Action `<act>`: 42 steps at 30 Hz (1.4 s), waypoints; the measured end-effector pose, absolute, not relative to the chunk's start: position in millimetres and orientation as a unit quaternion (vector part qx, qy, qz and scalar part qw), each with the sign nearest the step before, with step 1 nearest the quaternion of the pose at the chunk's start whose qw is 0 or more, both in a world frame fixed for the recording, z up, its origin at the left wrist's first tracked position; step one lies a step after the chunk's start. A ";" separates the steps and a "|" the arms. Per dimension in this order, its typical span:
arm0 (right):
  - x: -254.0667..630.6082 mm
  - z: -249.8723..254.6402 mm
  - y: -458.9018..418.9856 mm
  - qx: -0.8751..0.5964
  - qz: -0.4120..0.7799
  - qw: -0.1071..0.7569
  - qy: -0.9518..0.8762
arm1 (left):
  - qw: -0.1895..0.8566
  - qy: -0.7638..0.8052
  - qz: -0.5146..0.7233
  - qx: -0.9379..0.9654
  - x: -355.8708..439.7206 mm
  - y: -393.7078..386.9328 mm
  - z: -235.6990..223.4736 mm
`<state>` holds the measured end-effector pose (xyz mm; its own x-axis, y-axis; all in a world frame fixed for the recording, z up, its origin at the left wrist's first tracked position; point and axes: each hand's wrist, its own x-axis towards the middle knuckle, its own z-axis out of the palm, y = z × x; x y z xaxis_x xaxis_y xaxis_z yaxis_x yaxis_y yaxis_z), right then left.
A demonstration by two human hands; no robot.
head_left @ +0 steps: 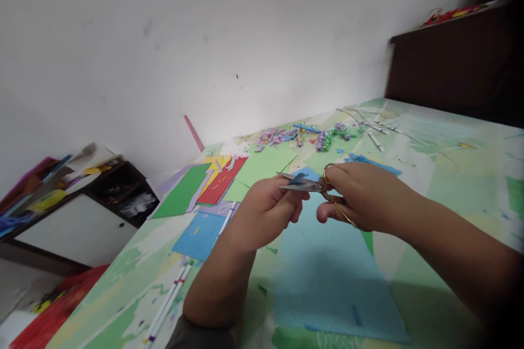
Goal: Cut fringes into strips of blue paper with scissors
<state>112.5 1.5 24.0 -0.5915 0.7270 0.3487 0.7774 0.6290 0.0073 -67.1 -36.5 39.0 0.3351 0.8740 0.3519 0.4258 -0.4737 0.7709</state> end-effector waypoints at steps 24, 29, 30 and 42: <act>117.3 15.5 13.8 -0.418 -0.104 0.186 -0.883 | 0.387 0.453 0.338 0.729 -72.9 -28.5 46.1; 117.8 18.2 12.9 -0.418 -0.080 0.180 -0.887 | 0.358 0.469 0.336 0.734 -73.5 -27.1 45.2; 118.0 18.6 12.7 -0.411 -0.073 0.181 -0.890 | 0.348 0.474 0.333 0.737 -73.5 -26.5 44.8; 118.3 19.8 6.7 -0.374 -0.036 0.182 -0.909 | 0.317 0.427 0.354 0.769 -68.5 -25.9 38.3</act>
<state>118.3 6.7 19.8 -0.6543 0.6666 0.3571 0.6927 0.7177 -0.0706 -68.5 -25.9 38.3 0.3855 0.8811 0.2738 0.4322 -0.4346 0.7901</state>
